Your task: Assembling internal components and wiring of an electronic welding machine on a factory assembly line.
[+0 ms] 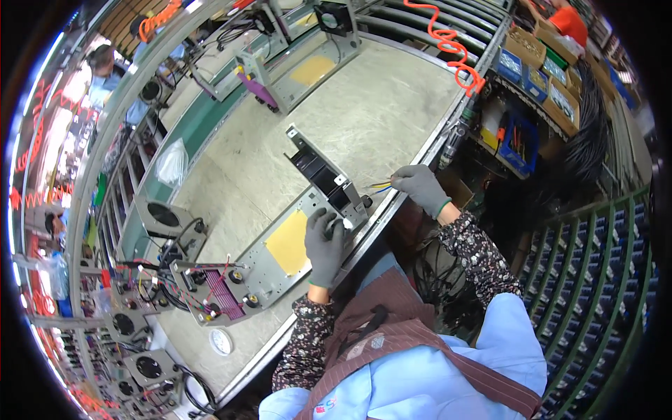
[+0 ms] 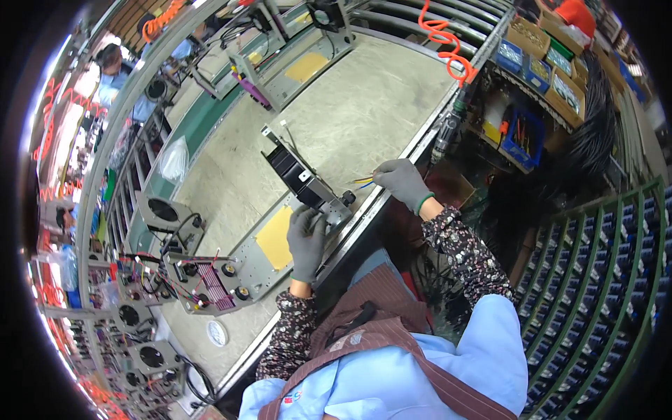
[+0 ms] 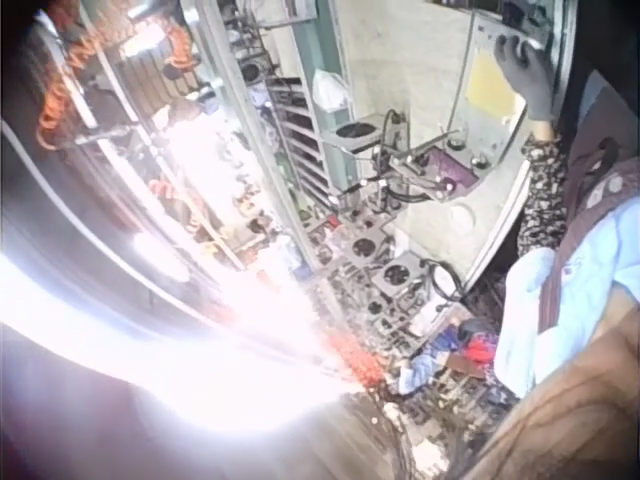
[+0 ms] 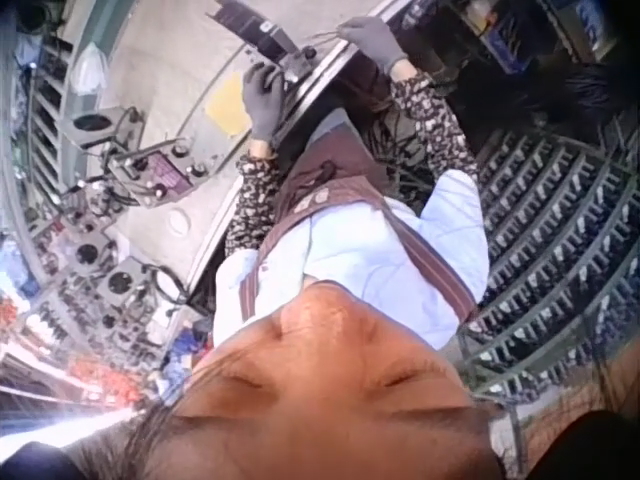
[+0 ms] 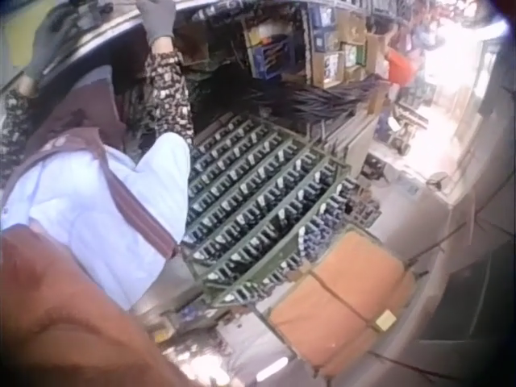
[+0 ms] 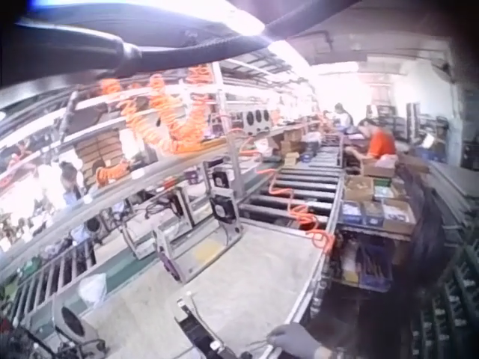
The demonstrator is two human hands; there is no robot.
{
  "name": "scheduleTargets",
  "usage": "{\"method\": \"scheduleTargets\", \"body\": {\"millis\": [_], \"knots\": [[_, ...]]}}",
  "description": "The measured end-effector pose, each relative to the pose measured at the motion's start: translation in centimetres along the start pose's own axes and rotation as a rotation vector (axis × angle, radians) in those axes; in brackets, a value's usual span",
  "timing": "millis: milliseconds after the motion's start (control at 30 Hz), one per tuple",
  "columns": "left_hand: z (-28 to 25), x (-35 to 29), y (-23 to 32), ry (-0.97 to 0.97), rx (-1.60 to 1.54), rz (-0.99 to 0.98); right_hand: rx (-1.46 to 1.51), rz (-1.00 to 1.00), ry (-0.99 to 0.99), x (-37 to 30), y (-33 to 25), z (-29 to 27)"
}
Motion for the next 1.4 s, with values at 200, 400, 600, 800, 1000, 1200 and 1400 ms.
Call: {"method": "scheduleTargets", "body": {"millis": [200,400,600,800,1000,1200,1400], "knots": [[1.0,-1.3,-0.3,-0.020,0.188,0.148,-0.097,0.124,-0.051,0.9,2.7,-0.1],[0.8,-1.4,-0.3,-0.006,0.210,0.169,-0.224,0.010,-0.051,0.4,2.2,0.1],[0.7,-1.4,-0.1,-0.011,0.189,0.172,-0.006,0.083,-0.046,1.0,2.2,-0.7],[0.7,-1.4,-0.3,-0.024,0.194,0.168,0.074,0.181,-0.157,1.3,2.2,-0.5],[0.6,-1.4,-0.3,-0.020,0.188,0.186,0.114,0.180,-0.176,1.5,1.7,-1.1],[0.5,-1.5,-0.1,-0.021,0.182,0.188,0.017,0.231,-0.274,2.7,3.5,-1.0],[0.7,-1.5,-0.1,-0.022,0.174,0.195,-0.150,0.134,-0.424,5.3,1.8,-0.3]]}}
Point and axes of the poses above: each hand's wrist, its own x-axis towards the middle knuckle, its own z-axis out of the palm, y = z × x, the point moved 4 cm from there along x, towards the middle knuckle, and after that the axes turned 2 degrees about -z, right-handed, at the moved point
